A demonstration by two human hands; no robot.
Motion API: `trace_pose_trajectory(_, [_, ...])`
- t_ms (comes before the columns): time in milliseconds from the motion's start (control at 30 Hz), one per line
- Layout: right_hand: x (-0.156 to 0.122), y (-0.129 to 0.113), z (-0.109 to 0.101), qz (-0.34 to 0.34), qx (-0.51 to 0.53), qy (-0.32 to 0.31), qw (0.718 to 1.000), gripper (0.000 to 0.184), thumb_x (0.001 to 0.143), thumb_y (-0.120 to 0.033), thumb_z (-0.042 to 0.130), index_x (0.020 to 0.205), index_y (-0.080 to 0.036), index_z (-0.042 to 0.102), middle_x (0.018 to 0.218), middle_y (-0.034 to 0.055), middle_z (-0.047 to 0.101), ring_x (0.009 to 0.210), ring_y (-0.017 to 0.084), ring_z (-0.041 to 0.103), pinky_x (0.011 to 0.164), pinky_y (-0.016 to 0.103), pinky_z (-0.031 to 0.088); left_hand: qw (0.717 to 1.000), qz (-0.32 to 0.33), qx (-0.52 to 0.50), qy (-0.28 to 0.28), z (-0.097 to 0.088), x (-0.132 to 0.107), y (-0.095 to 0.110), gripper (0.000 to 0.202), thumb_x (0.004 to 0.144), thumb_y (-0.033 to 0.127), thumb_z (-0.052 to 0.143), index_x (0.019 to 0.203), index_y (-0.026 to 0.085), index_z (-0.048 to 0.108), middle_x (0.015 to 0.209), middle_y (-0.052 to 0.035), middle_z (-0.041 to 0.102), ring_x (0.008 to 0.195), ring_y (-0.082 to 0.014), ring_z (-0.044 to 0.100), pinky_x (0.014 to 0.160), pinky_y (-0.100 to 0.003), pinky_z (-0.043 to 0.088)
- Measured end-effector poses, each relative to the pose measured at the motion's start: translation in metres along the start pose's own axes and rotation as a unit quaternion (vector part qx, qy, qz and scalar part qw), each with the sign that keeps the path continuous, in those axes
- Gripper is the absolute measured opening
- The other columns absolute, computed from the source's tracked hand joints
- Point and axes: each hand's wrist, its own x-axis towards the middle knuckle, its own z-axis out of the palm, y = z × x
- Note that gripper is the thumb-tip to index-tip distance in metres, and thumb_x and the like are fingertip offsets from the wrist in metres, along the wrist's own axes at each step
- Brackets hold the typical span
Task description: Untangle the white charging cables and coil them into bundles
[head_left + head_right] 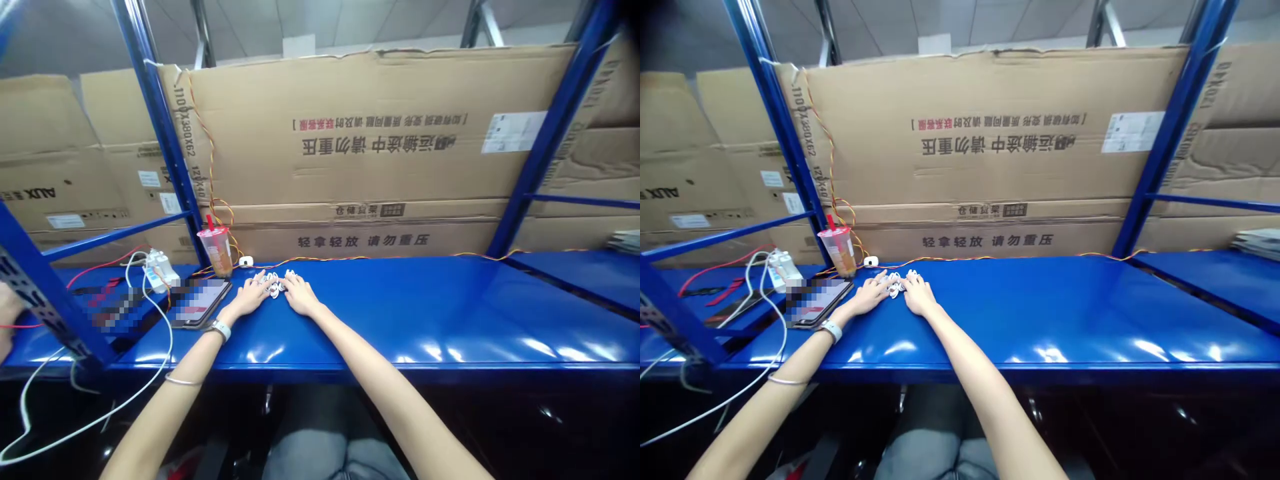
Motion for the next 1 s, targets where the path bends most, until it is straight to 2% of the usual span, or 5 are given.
trace_pose_trajectory(167, [0.001,0.005,-0.003,-0.011,0.043,0.024,0.999,0.042,0.084,-0.022,0.052,0.126,-0.02,0.051,0.128,0.0098,0.056,0.12,0.026,0.045,0.094,0.038,0.039,0.999,0.017,-0.006,-0.027,-0.006,-0.003,0.009,0.058,0.088,0.052,0.04,0.144,0.04,0.033,0.159,-0.0031,0.015,0.139,-0.0395,0.018,0.103,-0.064,0.024])
trace_pose_trajectory(300, [0.0,0.009,-0.004,-0.026,0.07,0.036,0.997,0.045,0.079,-0.034,0.064,0.121,-0.021,0.053,0.125,0.0099,0.056,0.117,0.025,0.048,0.094,0.038,0.039,0.997,0.044,-0.033,-0.047,-0.013,-0.009,0.017,0.074,0.079,0.065,0.048,0.146,0.039,0.029,0.159,-0.0062,0.01,0.141,-0.0418,0.01,0.104,-0.066,0.02])
trace_pose_trajectory(567, [-0.004,0.015,-0.005,-0.035,0.086,0.06,0.994,0.037,0.088,-0.028,0.055,0.123,-0.015,0.055,0.118,0.0113,0.062,0.112,0.023,0.054,0.094,0.034,0.042,1.0,0.019,-0.012,0.011,0.004,0.003,0.031,0.064,0.085,0.067,0.031,0.144,0.041,0.033,0.158,-0.006,0.017,0.137,-0.0446,0.021,0.1,-0.068,0.023])
trace_pose_trajectory(767, [0.002,0.019,-0.003,-0.013,0.067,0.055,0.996,0.042,0.093,-0.022,0.044,0.134,-0.016,0.049,0.136,0.0118,0.053,0.127,0.021,0.047,0.107,0.036,0.035,1.0,-0.006,0.001,-0.013,0.011,0.031,0.034,0.067,0.085,0.068,0.028,0.146,0.04,0.028,0.159,-0.0079,0.014,0.139,-0.0448,0.018,0.1,-0.068,0.023])
trace_pose_trajectory(1000, [0.012,0.019,0.003,0.033,0.043,0.024,0.998,0.052,0.094,-0.018,0.037,0.144,-0.005,0.033,0.149,0.0183,0.035,0.14,0.023,0.028,0.114,0.039,0.025,0.999,0.002,-0.024,-0.025,0.01,0.039,0.035,0.07,0.086,0.068,0.025,0.149,0.039,0.02,0.16,-0.004,0.002,0.144,-0.0405,-0.001,0.105,-0.068,0.014])
